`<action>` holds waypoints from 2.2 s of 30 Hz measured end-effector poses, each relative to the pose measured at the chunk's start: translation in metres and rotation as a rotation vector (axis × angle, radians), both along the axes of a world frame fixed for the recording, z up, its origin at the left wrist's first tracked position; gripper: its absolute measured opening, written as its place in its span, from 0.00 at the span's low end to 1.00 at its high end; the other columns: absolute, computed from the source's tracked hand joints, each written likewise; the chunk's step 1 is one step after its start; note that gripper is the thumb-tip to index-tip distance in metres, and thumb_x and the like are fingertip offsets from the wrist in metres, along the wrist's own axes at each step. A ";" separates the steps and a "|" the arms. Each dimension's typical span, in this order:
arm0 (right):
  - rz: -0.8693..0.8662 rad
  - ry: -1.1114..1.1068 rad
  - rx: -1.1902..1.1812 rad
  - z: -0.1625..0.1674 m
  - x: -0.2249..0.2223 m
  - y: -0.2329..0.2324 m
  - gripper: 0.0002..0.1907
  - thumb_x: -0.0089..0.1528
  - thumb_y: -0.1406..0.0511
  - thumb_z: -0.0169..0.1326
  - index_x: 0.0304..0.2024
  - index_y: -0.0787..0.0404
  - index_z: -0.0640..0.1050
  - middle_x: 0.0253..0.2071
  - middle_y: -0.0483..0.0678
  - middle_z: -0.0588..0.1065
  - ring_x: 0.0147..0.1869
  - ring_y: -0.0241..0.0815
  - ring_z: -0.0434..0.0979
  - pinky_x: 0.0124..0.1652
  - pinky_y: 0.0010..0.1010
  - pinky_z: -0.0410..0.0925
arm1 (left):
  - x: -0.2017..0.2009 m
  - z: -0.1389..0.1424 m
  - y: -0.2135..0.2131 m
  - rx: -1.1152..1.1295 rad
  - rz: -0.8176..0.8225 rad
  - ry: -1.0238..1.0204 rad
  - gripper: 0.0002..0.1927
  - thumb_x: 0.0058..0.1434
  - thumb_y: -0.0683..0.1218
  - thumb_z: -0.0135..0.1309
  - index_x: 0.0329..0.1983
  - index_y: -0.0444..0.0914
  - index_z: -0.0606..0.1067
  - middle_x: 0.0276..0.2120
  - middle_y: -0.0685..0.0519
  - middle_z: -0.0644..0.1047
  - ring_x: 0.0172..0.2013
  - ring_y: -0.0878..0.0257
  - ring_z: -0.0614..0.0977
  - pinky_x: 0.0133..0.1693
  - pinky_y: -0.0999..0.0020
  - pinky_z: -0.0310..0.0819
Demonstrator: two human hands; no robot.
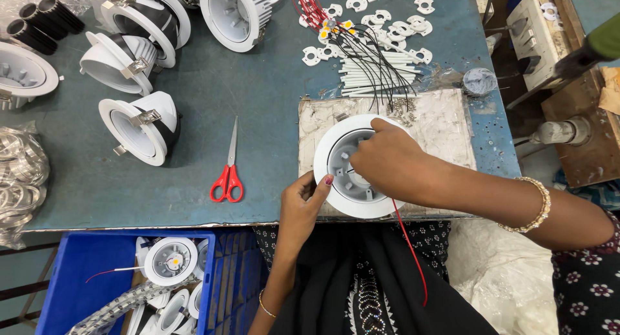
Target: The person assembles a recessed LED light fixture by hand, inserting wires into the central module and securing them with a green-handled screwdriver. The person handles multiple white circular housings, wires, and small plastic components on a cluttered workbench.
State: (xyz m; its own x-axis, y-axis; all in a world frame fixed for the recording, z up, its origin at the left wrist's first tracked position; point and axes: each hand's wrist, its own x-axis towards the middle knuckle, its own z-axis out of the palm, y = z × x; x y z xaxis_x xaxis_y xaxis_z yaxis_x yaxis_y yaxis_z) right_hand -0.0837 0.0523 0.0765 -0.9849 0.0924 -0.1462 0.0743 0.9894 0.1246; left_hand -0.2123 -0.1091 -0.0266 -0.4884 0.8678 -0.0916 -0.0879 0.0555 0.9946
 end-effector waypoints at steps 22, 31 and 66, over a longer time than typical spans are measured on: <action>0.011 -0.047 -0.062 -0.020 -0.021 0.006 0.03 0.49 0.65 0.60 0.20 0.54 0.81 0.23 0.50 0.79 0.26 0.47 0.79 0.47 0.36 0.65 | -0.012 -0.042 0.002 0.146 0.015 0.033 0.17 0.70 0.43 0.45 0.55 0.29 0.76 0.49 0.51 0.78 0.48 0.63 0.79 0.52 0.71 0.72; 0.079 -0.139 -0.003 -0.031 -0.033 0.001 0.05 0.50 0.63 0.62 0.22 0.55 0.82 0.25 0.48 0.80 0.30 0.46 0.80 0.46 0.36 0.66 | 0.000 -0.020 0.008 0.023 0.095 0.363 0.15 0.56 0.36 0.58 0.47 0.30 0.78 0.45 0.48 0.80 0.44 0.59 0.84 0.48 0.68 0.77; 0.090 0.248 -0.724 0.041 0.080 -0.001 0.15 0.59 0.69 0.51 0.47 0.60 0.81 0.62 0.51 0.74 0.66 0.54 0.70 0.60 0.42 0.63 | -0.101 -0.002 0.006 0.086 0.713 0.609 0.08 0.72 0.43 0.55 0.46 0.33 0.78 0.42 0.51 0.79 0.40 0.64 0.79 0.41 0.69 0.73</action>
